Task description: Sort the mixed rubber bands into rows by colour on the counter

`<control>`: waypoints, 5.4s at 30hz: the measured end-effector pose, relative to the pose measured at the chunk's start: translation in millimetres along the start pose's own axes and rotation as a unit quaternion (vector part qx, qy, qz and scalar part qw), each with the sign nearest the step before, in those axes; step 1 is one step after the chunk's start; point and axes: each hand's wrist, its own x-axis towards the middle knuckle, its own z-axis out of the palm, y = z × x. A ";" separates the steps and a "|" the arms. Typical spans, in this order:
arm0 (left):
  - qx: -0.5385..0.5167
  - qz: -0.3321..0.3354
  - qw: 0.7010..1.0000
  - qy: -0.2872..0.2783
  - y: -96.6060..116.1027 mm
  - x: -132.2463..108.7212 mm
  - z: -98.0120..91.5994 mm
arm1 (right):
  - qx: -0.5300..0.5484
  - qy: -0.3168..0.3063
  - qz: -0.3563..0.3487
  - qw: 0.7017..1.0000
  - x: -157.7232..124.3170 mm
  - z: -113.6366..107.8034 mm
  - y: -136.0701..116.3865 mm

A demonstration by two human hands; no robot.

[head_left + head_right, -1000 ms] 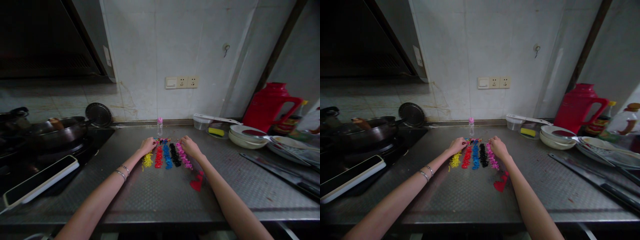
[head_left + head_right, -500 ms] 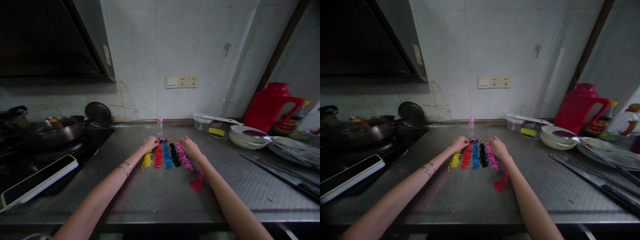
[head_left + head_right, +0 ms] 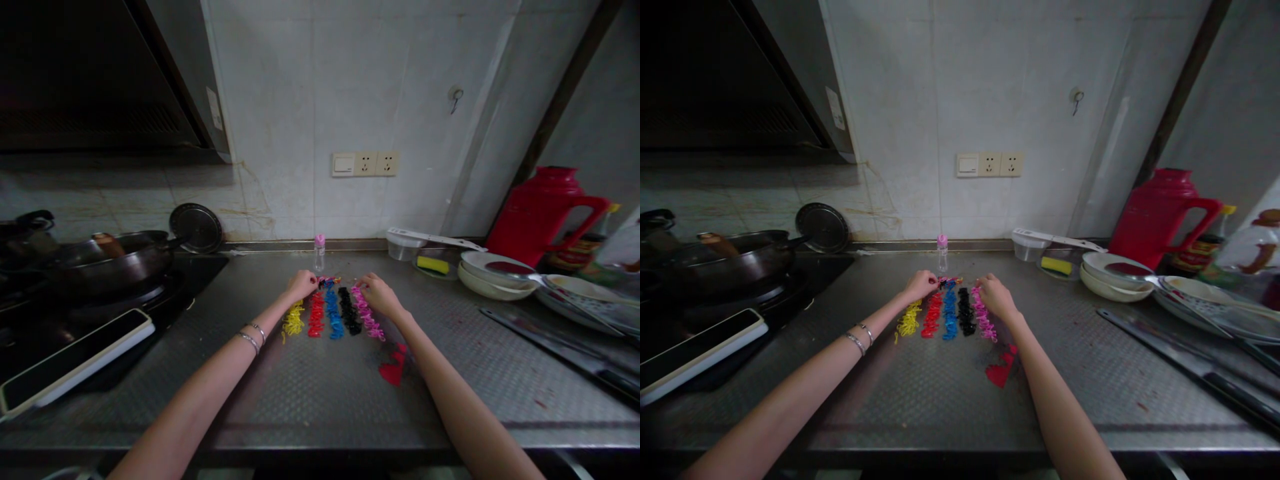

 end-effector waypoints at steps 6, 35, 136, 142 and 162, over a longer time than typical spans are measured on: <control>-0.036 0.045 0.998 -0.005 34.8 13.9 12.2 | 0.053 0.025 0.016 0.998 2.9 2.2 7.2; -0.258 -0.116 0.941 0.186 -89.2 -6.9 -9.7 | -0.032 0.008 0.031 0.999 -1.7 1.0 11.0; 0.060 0.099 0.989 -0.091 18.2 13.9 15.2 | 0.025 0.059 -0.068 0.996 32.8 11.2 12.1; 0.110 0.083 0.986 -0.091 21.4 14.8 12.7 | 0.023 0.055 -0.066 0.996 31.9 13.4 14.5; 0.089 0.052 0.993 -0.055 18.9 21.9 14.6 | 0.008 0.026 -0.047 0.999 30.6 13.8 12.8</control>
